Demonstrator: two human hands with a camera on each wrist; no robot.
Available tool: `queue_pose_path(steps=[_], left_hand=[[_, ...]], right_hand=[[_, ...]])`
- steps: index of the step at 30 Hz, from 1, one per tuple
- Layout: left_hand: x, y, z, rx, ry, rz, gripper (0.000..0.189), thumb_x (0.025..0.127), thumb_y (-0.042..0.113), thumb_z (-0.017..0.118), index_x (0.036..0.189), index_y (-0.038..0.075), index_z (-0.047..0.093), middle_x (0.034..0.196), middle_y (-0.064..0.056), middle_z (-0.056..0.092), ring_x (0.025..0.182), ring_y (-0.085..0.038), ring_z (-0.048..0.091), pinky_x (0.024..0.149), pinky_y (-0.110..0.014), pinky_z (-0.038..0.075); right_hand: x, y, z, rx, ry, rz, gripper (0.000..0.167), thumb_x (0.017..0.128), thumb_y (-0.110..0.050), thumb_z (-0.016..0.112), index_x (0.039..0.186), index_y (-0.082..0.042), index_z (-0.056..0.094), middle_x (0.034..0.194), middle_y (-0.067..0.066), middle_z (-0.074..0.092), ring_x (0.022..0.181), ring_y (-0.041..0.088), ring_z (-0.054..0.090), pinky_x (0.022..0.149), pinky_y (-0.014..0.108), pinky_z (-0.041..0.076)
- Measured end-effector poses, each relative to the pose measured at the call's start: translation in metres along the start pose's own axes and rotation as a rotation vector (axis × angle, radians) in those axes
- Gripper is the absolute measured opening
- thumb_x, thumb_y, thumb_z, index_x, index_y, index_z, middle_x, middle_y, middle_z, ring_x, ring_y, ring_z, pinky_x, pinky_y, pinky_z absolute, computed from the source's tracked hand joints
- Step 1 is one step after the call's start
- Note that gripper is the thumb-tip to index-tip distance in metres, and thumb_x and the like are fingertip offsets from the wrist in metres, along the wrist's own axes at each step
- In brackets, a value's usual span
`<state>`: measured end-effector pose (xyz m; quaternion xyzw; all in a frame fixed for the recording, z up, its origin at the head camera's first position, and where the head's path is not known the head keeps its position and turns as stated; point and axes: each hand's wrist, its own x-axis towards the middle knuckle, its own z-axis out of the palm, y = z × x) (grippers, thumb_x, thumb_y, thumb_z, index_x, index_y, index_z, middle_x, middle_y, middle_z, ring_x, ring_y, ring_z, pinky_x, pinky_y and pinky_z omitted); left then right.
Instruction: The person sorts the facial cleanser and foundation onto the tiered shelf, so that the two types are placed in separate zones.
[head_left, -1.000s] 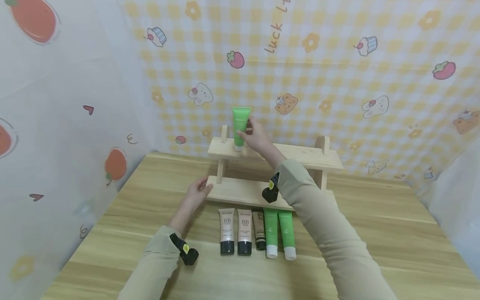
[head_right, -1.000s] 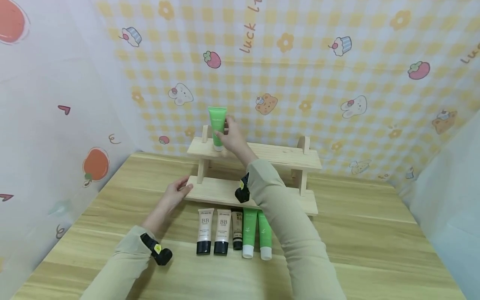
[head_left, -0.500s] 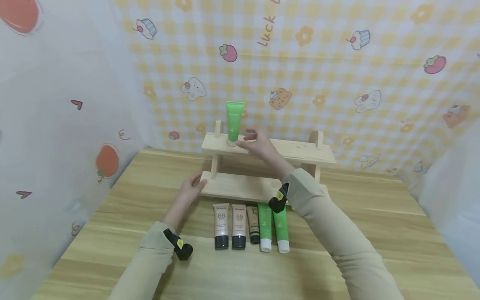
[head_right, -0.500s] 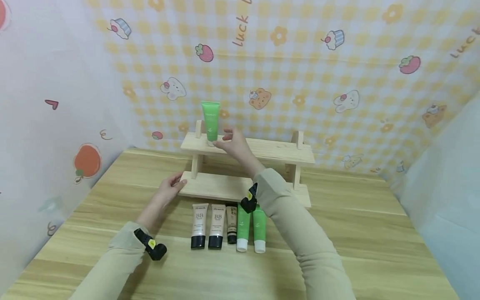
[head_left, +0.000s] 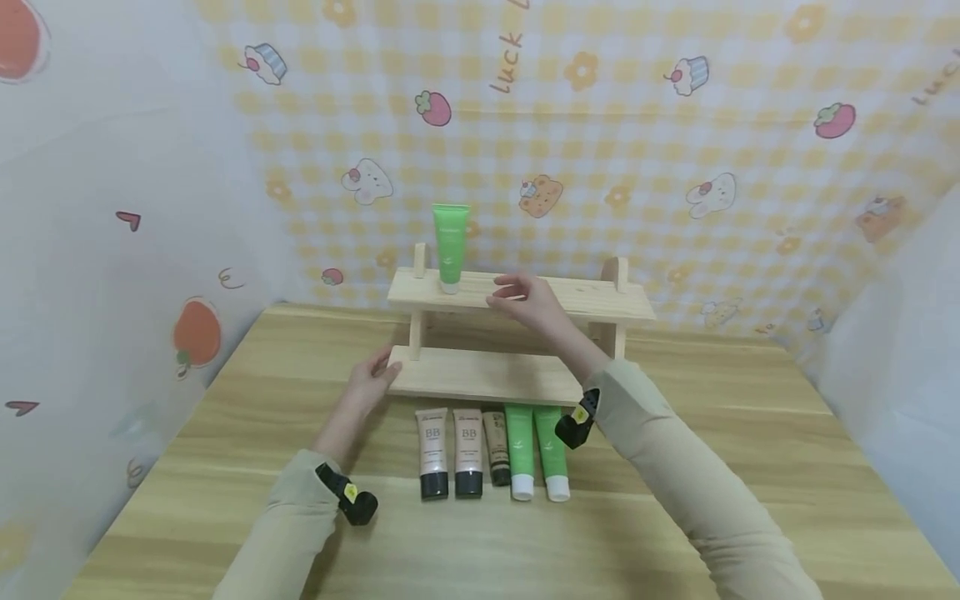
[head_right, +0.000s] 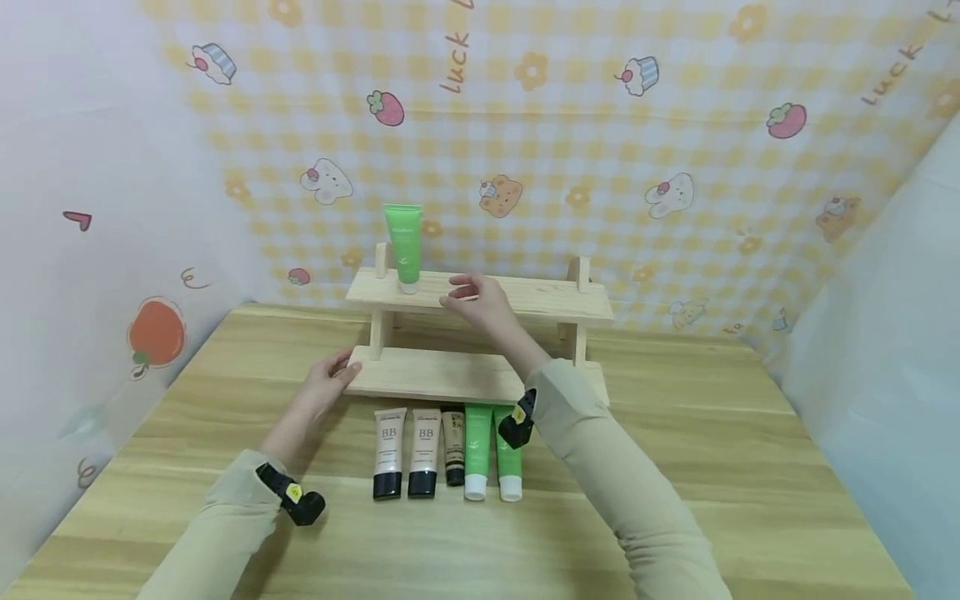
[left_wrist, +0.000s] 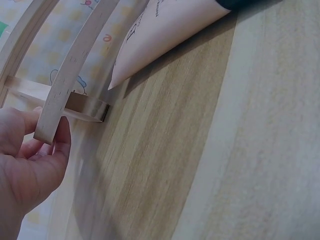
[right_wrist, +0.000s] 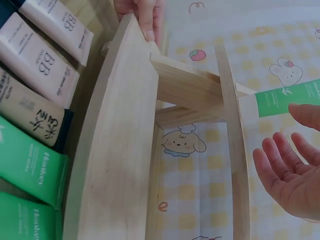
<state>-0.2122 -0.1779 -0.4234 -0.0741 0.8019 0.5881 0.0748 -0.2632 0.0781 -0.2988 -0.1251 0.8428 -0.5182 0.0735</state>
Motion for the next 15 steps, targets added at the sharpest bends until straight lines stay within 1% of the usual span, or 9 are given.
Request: queue_pose_path(steps=[4,9,11,15], left_hand=[[-0.002,0.0,-0.002,0.009,-0.007,-0.006,0.057,0.096,0.024,0.044,0.145,0.006,0.019,0.149,-0.019,0.023,0.137,-0.036,0.024,0.114,-0.046,0.024],[-0.003,0.0,-0.001,0.013,-0.021,-0.001,0.058,0.096,0.025,0.044,0.145,0.005,0.019,0.149,-0.02,0.024,0.137,-0.037,0.024,0.114,-0.046,0.024],[-0.003,0.0,-0.001,0.017,-0.021,-0.003,0.058,0.096,0.025,0.044,0.145,0.005,0.018,0.149,-0.02,0.023,0.137,-0.037,0.024,0.113,-0.046,0.025],[-0.003,0.001,-0.001,0.041,-0.022,0.007,0.058,0.097,0.026,0.043,0.145,0.005,0.017,0.149,-0.02,0.022,0.137,-0.038,0.024,0.113,-0.047,0.025]], right_hand=[[-0.008,0.009,-0.003,-0.005,0.0,0.04,0.042,0.086,-0.018,0.062,0.124,-0.002,0.052,0.117,0.018,0.06,0.107,0.029,0.059,0.088,0.037,0.053],[-0.019,0.022,-0.004,0.039,-0.013,0.094,0.042,0.086,-0.017,0.063,0.124,-0.003,0.052,0.121,0.018,0.058,0.109,0.03,0.057,0.09,0.039,0.052],[-0.023,0.027,-0.004,0.047,-0.041,0.112,0.044,0.086,-0.019,0.062,0.126,-0.003,0.05,0.123,0.019,0.057,0.111,0.032,0.055,0.09,0.038,0.052],[-0.031,0.035,-0.005,0.034,-0.133,0.147,0.048,0.089,-0.026,0.058,0.131,-0.005,0.045,0.126,0.018,0.055,0.114,0.033,0.054,0.091,0.038,0.052]])
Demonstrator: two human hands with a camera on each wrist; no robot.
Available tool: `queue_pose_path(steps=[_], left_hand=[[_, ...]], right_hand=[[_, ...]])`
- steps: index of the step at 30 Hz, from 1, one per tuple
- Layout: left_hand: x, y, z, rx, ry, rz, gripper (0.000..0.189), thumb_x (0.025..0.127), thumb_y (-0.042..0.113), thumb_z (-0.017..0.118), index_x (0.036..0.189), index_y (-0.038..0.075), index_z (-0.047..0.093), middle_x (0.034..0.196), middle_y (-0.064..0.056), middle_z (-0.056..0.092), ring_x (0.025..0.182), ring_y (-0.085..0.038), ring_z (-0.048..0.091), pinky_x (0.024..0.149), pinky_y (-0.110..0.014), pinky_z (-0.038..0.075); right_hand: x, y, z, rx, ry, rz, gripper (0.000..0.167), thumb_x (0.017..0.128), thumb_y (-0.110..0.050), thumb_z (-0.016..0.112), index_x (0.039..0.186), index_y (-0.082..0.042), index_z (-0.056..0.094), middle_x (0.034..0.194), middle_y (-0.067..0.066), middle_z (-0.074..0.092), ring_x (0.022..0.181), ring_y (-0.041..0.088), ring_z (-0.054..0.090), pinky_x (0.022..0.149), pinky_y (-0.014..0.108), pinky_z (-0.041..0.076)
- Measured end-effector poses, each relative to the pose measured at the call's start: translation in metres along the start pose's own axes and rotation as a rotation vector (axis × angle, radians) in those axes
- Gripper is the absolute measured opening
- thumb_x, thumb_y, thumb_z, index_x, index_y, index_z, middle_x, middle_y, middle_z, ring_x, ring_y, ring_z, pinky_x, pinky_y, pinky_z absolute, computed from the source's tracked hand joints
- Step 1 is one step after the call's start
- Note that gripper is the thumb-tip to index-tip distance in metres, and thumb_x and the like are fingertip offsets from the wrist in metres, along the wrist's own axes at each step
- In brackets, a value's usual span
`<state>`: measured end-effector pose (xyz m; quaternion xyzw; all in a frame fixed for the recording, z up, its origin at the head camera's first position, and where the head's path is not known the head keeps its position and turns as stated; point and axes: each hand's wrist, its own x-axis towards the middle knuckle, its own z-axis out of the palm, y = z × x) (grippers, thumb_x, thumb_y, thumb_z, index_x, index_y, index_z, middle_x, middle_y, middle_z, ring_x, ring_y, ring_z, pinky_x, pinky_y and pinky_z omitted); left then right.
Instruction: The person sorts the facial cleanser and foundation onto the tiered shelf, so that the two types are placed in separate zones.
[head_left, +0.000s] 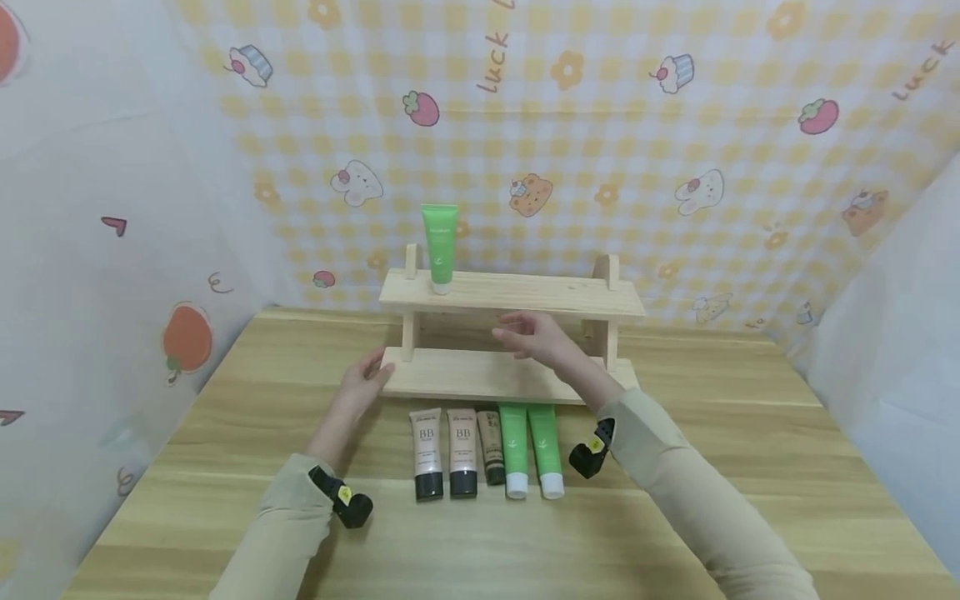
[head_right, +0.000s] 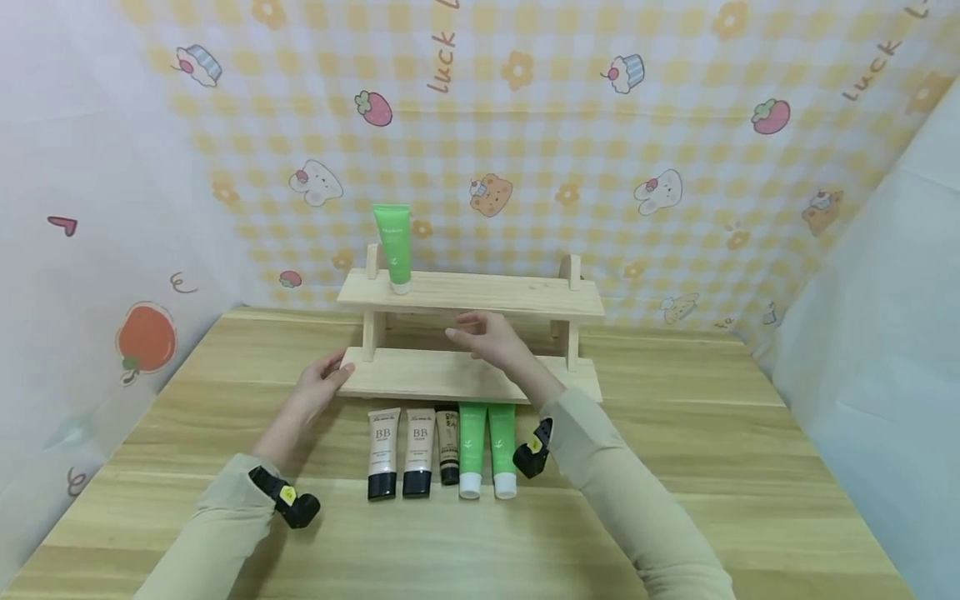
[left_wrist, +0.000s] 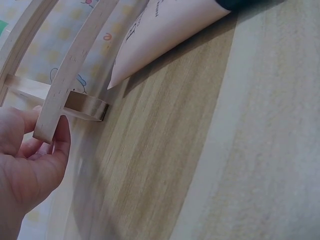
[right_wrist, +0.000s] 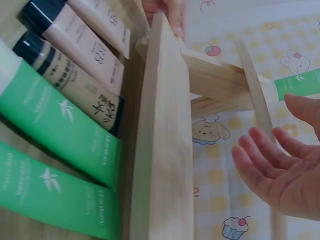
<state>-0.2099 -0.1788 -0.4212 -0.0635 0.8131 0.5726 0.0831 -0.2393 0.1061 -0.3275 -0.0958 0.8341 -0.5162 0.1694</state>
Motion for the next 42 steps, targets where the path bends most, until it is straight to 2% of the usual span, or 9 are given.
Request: queue_pose_path(steps=[10,15,20,24,26,30,33,38,42], left_hand=[[0.001,0.0,-0.002,-0.02,0.001,0.006,0.058,0.097,0.024,0.043,0.145,0.003,0.017,0.149,-0.021,0.021,0.137,-0.037,0.022,0.114,-0.045,0.023],[0.002,-0.002,0.0,-0.044,0.006,0.007,0.058,0.097,0.023,0.044,0.144,0.002,0.018,0.149,-0.021,0.022,0.137,-0.036,0.023,0.114,-0.043,0.023],[0.002,-0.004,0.001,-0.054,-0.008,0.018,0.058,0.097,0.024,0.043,0.144,0.002,0.017,0.148,-0.023,0.024,0.137,-0.036,0.025,0.114,-0.042,0.026],[0.002,-0.003,-0.001,-0.058,-0.026,0.007,0.06,0.097,0.026,0.043,0.145,0.004,0.015,0.149,-0.022,0.022,0.137,-0.035,0.024,0.114,-0.043,0.025],[0.002,-0.003,-0.001,-0.063,-0.025,0.001,0.06,0.097,0.026,0.043,0.145,0.004,0.014,0.149,-0.021,0.021,0.138,-0.035,0.023,0.114,-0.042,0.025],[0.004,-0.003,-0.001,-0.07,-0.013,0.001,0.059,0.097,0.025,0.043,0.145,0.003,0.016,0.149,-0.021,0.023,0.138,-0.034,0.024,0.114,-0.041,0.025],[0.004,-0.003,-0.001,-0.073,-0.005,0.001,0.058,0.097,0.024,0.043,0.145,0.003,0.017,0.149,-0.021,0.023,0.138,-0.034,0.025,0.114,-0.041,0.025],[0.005,-0.004,-0.001,-0.063,0.0,0.004,0.058,0.097,0.025,0.043,0.145,0.005,0.017,0.148,-0.021,0.025,0.137,-0.034,0.026,0.114,-0.041,0.026],[0.006,-0.005,-0.001,-0.055,-0.005,0.002,0.059,0.097,0.027,0.043,0.145,0.005,0.017,0.148,-0.021,0.025,0.137,-0.034,0.026,0.114,-0.041,0.026]], right_hand=[[-0.018,0.022,0.003,-0.129,-0.209,0.029,0.05,0.095,-0.034,0.046,0.131,-0.001,0.043,0.119,0.021,0.059,0.103,0.03,0.061,0.085,0.036,0.055],[-0.027,0.037,-0.002,-0.184,-0.309,0.044,0.052,0.097,-0.041,0.038,0.129,0.0,0.044,0.117,0.021,0.061,0.105,0.031,0.06,0.087,0.039,0.053],[-0.036,0.049,-0.009,-0.216,-0.362,0.079,0.048,0.095,-0.038,0.044,0.126,-0.002,0.049,0.115,0.02,0.06,0.104,0.031,0.06,0.086,0.039,0.053],[-0.042,0.054,-0.015,-0.278,-0.36,0.134,0.046,0.092,-0.038,0.051,0.121,-0.004,0.054,0.112,0.014,0.061,0.098,0.024,0.06,0.083,0.039,0.054],[-0.044,0.058,-0.016,-0.333,-0.355,0.161,0.043,0.091,-0.038,0.052,0.117,-0.004,0.058,0.096,0.008,0.063,0.086,0.019,0.06,0.08,0.036,0.055],[-0.049,0.066,-0.014,-0.48,-0.292,0.213,0.039,0.089,-0.036,0.055,0.103,-0.002,0.065,0.077,0.003,0.059,0.068,0.016,0.056,0.067,0.032,0.055],[-0.052,0.074,-0.01,-0.56,-0.215,0.23,0.039,0.085,-0.035,0.061,0.096,0.002,0.065,0.083,0.008,0.065,0.067,0.018,0.06,0.059,0.029,0.054],[-0.053,0.087,0.002,-0.429,-0.107,0.294,0.045,0.082,-0.028,0.067,0.107,0.008,0.056,0.092,0.015,0.063,0.067,0.018,0.062,0.055,0.028,0.056],[-0.052,0.092,0.014,-0.304,-0.062,0.344,0.036,0.082,-0.023,0.067,0.101,0.006,0.056,0.083,0.015,0.064,0.062,0.018,0.064,0.053,0.029,0.057]])
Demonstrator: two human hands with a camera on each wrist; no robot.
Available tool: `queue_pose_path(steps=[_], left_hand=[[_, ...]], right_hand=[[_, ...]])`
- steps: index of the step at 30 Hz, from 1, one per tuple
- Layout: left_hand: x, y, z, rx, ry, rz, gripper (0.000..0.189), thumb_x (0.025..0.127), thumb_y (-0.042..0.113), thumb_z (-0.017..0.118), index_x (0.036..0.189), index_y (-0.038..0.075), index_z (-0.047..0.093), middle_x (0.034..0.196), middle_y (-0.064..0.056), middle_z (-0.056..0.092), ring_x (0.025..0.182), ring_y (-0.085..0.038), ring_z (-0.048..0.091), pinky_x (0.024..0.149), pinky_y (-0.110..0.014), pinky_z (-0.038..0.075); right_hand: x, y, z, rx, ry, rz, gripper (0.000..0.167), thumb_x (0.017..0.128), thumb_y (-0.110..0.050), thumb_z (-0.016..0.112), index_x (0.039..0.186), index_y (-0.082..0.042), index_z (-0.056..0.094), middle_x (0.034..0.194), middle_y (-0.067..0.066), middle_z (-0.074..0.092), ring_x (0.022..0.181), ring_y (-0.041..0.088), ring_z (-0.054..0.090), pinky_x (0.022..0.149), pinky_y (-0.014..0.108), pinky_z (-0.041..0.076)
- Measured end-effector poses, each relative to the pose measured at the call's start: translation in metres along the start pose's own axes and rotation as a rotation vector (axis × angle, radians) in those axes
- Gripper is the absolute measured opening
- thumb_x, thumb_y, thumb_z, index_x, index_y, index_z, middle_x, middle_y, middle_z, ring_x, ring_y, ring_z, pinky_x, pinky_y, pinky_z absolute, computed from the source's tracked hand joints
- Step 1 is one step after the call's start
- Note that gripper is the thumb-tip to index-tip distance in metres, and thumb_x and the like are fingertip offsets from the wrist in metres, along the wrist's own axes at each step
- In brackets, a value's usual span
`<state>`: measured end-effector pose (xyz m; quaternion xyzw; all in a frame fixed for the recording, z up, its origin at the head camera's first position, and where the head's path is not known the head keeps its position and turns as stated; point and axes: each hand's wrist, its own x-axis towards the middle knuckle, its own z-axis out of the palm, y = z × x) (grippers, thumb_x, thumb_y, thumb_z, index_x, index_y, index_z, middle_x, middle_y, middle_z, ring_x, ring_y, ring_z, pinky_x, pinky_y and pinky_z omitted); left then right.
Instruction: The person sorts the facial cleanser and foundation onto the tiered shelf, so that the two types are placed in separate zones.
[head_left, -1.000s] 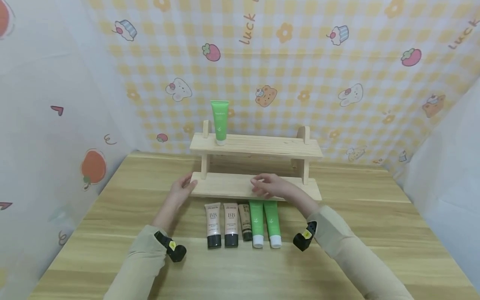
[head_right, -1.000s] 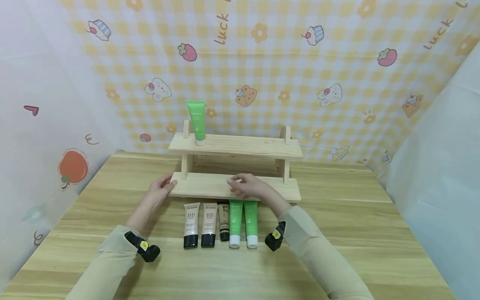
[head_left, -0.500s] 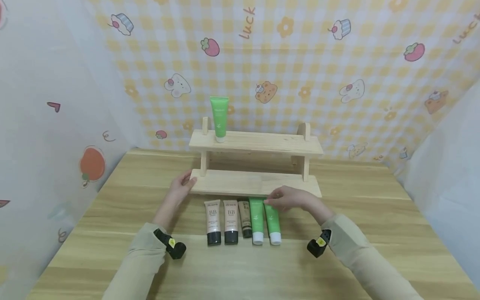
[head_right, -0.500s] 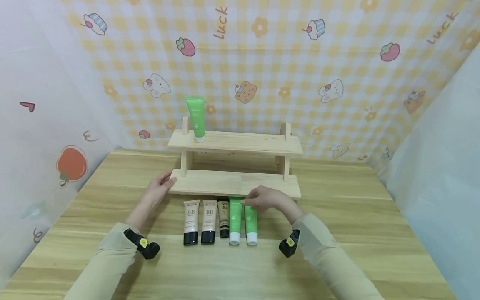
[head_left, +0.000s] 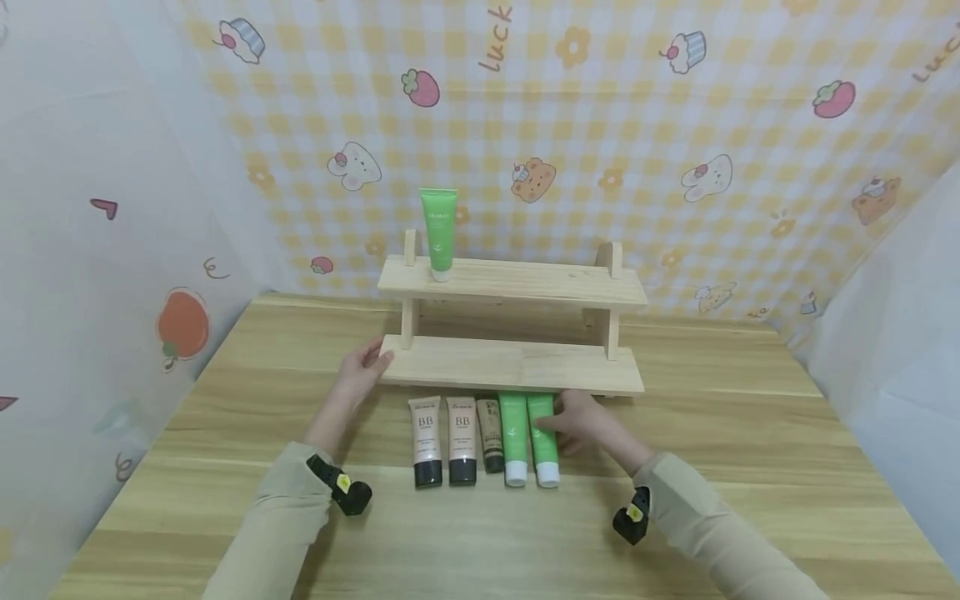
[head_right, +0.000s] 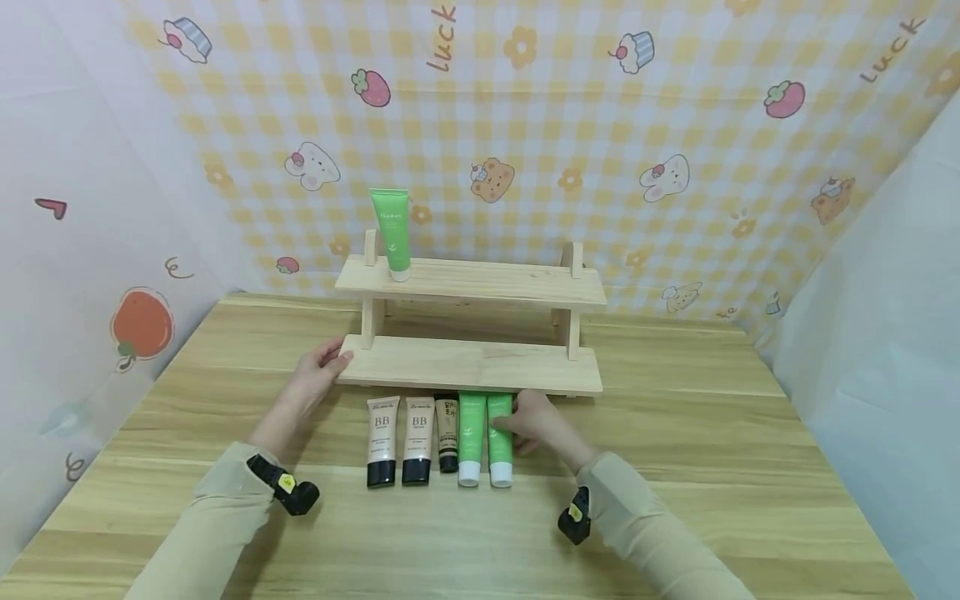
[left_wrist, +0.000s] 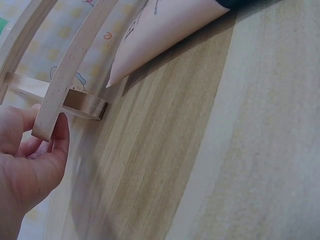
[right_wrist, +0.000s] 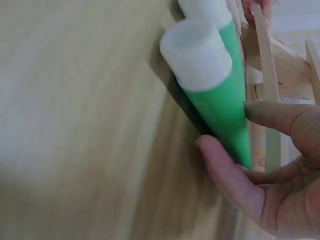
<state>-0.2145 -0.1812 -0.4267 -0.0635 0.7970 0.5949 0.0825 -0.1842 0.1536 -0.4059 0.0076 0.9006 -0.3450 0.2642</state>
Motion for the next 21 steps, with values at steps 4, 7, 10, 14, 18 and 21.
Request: queue_pose_path(steps=[4,7,10,14,18,21], left_hand=[[0.0,0.0,-0.001,-0.002,-0.001,0.001,0.059,0.097,0.027,0.043,0.145,0.005,0.017,0.148,-0.021,0.025,0.137,-0.034,0.026,0.114,-0.041,0.026],[0.0,0.0,-0.001,0.0,-0.005,-0.001,0.059,0.097,0.027,0.043,0.145,0.006,0.016,0.149,-0.02,0.024,0.137,-0.034,0.026,0.114,-0.042,0.026],[0.0,0.001,0.0,0.0,-0.006,0.0,0.059,0.097,0.027,0.043,0.145,0.005,0.017,0.149,-0.02,0.024,0.137,-0.034,0.025,0.114,-0.042,0.025],[-0.001,0.002,0.001,-0.004,-0.007,-0.001,0.059,0.097,0.026,0.043,0.145,0.005,0.017,0.149,-0.02,0.023,0.138,-0.034,0.024,0.114,-0.042,0.025],[-0.002,0.003,0.0,-0.011,-0.001,-0.002,0.058,0.097,0.025,0.043,0.145,0.005,0.017,0.149,-0.021,0.023,0.138,-0.035,0.024,0.114,-0.042,0.024],[-0.002,0.003,0.0,-0.015,-0.001,-0.002,0.058,0.097,0.024,0.042,0.145,0.004,0.016,0.149,-0.021,0.022,0.138,-0.035,0.023,0.115,-0.042,0.024]], right_hand=[[0.001,-0.001,0.009,0.068,-0.005,0.012,0.028,0.084,-0.019,0.062,0.094,0.005,0.052,0.076,0.014,0.063,0.057,0.018,0.064,0.051,0.03,0.057],[0.001,0.0,0.012,0.084,-0.005,-0.001,0.028,0.084,-0.017,0.06,0.096,0.004,0.046,0.078,0.015,0.06,0.055,0.019,0.063,0.05,0.031,0.057],[-0.001,0.002,0.012,0.085,-0.007,-0.008,0.029,0.084,-0.016,0.061,0.098,0.003,0.043,0.079,0.015,0.058,0.055,0.02,0.062,0.048,0.031,0.057],[-0.003,0.005,0.008,0.084,-0.049,-0.008,0.03,0.084,-0.017,0.061,0.1,0.004,0.046,0.079,0.015,0.059,0.056,0.02,0.063,0.049,0.031,0.057],[-0.007,0.005,0.0,0.058,-0.117,-0.012,0.035,0.084,-0.019,0.06,0.105,0.007,0.048,0.081,0.015,0.06,0.058,0.02,0.064,0.05,0.031,0.057],[-0.011,0.003,-0.006,0.038,-0.161,-0.018,0.04,0.083,-0.021,0.06,0.108,0.007,0.047,0.083,0.015,0.059,0.06,0.02,0.064,0.051,0.031,0.057]])
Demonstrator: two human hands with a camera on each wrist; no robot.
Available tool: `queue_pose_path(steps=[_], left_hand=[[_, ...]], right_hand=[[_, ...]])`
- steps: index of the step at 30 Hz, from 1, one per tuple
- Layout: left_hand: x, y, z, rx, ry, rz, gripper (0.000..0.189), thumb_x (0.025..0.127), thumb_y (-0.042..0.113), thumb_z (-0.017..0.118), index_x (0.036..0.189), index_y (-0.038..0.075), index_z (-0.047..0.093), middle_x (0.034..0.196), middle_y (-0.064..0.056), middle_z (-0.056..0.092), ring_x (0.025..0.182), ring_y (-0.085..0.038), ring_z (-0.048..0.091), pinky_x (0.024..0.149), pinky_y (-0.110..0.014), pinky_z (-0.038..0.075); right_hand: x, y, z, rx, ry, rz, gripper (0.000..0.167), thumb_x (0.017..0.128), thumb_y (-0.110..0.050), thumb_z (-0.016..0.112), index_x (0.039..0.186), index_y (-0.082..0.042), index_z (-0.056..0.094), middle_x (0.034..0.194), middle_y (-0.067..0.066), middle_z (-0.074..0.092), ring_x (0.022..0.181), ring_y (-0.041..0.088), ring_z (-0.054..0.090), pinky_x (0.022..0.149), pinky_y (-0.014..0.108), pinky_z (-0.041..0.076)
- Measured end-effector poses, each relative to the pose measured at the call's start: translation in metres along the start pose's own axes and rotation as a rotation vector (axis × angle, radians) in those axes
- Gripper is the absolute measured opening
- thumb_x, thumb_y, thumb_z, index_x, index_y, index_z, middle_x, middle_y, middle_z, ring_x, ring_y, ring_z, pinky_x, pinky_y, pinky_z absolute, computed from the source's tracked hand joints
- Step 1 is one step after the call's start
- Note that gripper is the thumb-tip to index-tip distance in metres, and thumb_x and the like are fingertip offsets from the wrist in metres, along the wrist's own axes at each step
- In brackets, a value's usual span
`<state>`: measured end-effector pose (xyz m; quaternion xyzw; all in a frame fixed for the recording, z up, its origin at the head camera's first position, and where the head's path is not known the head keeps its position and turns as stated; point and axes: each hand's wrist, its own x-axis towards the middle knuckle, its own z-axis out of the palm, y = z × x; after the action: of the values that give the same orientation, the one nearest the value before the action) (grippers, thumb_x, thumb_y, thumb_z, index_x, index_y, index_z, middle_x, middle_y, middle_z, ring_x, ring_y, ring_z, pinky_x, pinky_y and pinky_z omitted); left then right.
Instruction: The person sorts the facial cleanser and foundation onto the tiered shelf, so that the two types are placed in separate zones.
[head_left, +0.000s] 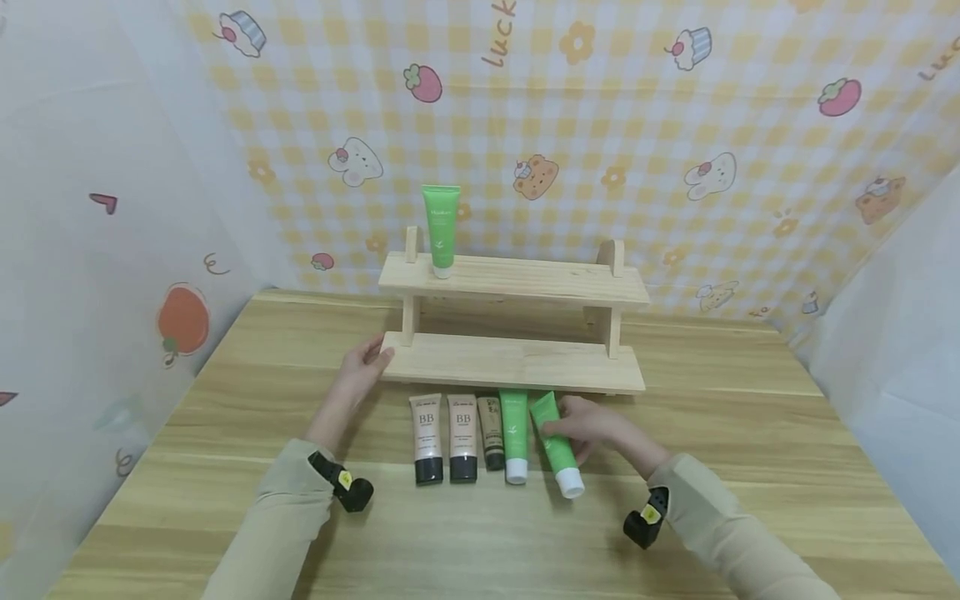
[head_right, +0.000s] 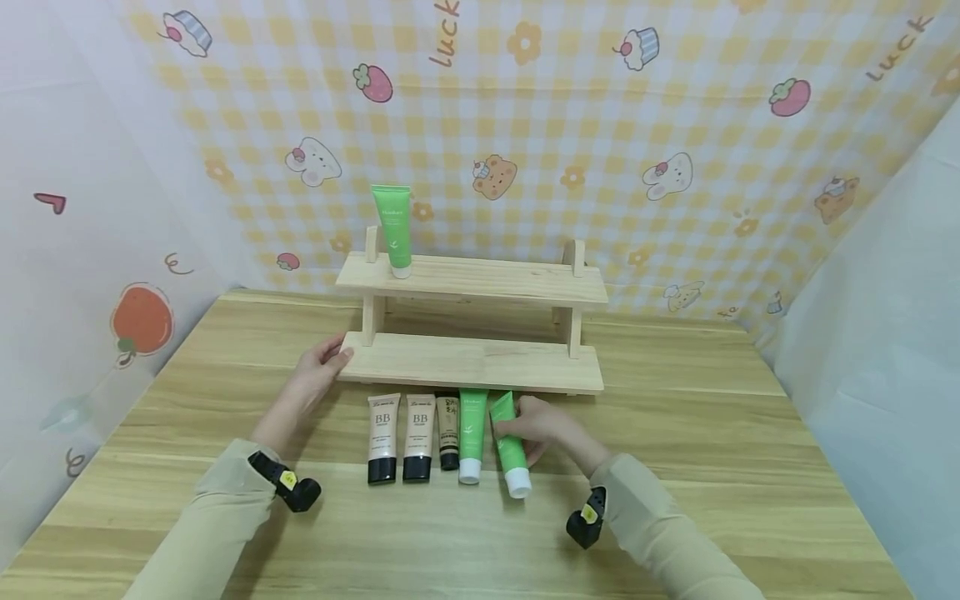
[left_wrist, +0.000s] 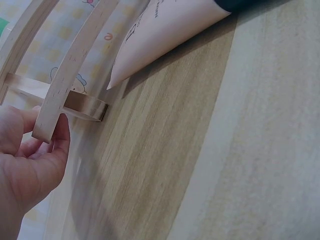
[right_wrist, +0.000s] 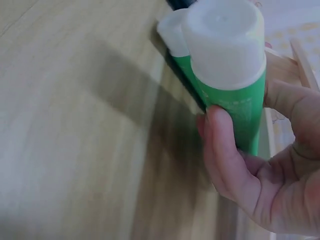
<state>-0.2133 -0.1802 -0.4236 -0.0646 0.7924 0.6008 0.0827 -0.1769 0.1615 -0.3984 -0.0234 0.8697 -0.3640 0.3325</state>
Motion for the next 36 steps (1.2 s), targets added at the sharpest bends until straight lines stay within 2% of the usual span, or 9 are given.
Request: queue_pose_path(steps=[9,15,19,24,33,36], left_hand=[[0.0,-0.001,0.0,-0.01,-0.011,-0.001,0.059,0.097,0.024,0.042,0.145,0.004,0.015,0.149,-0.022,0.022,0.138,-0.035,0.023,0.115,-0.043,0.024],[-0.001,-0.001,-0.001,-0.01,-0.019,-0.011,0.059,0.097,0.025,0.041,0.146,0.005,0.013,0.15,-0.021,0.021,0.138,-0.035,0.022,0.115,-0.043,0.023],[-0.001,-0.001,-0.001,-0.008,-0.023,-0.006,0.059,0.097,0.026,0.041,0.145,0.005,0.013,0.15,-0.021,0.02,0.138,-0.035,0.022,0.115,-0.043,0.023],[-0.001,-0.001,-0.001,-0.014,-0.03,-0.005,0.059,0.097,0.026,0.041,0.146,0.005,0.013,0.15,-0.021,0.019,0.138,-0.035,0.021,0.115,-0.043,0.022],[-0.002,-0.001,0.0,-0.019,-0.025,0.0,0.06,0.097,0.026,0.042,0.146,0.006,0.014,0.15,-0.02,0.02,0.138,-0.035,0.022,0.115,-0.044,0.023],[-0.001,-0.001,0.0,-0.03,-0.024,0.001,0.059,0.097,0.025,0.042,0.146,0.005,0.014,0.15,-0.021,0.021,0.138,-0.035,0.023,0.115,-0.043,0.023]], right_hand=[[-0.007,-0.004,-0.01,0.016,-0.075,-0.047,0.052,0.08,-0.02,0.064,0.118,0.007,0.041,0.1,0.018,0.057,0.067,0.022,0.064,0.054,0.033,0.058],[-0.01,-0.006,-0.016,0.057,-0.115,-0.103,0.059,0.081,-0.022,0.064,0.125,0.009,0.037,0.096,0.018,0.059,0.068,0.022,0.064,0.058,0.034,0.058],[-0.012,-0.008,-0.02,0.075,-0.123,-0.134,0.063,0.083,-0.024,0.064,0.129,0.007,0.034,0.105,0.019,0.056,0.072,0.022,0.063,0.061,0.034,0.058],[-0.011,-0.009,-0.024,0.081,-0.124,-0.174,0.06,0.084,-0.027,0.064,0.127,0.005,0.037,0.113,0.02,0.053,0.077,0.021,0.062,0.063,0.034,0.058],[-0.012,-0.012,-0.031,0.094,-0.144,-0.231,0.054,0.085,-0.025,0.062,0.126,0.002,0.039,0.106,0.018,0.062,0.08,0.019,0.064,0.067,0.036,0.058],[-0.013,-0.015,-0.033,0.092,-0.15,-0.247,0.054,0.085,-0.025,0.062,0.126,0.001,0.039,0.109,0.019,0.062,0.085,0.02,0.064,0.07,0.037,0.057]])
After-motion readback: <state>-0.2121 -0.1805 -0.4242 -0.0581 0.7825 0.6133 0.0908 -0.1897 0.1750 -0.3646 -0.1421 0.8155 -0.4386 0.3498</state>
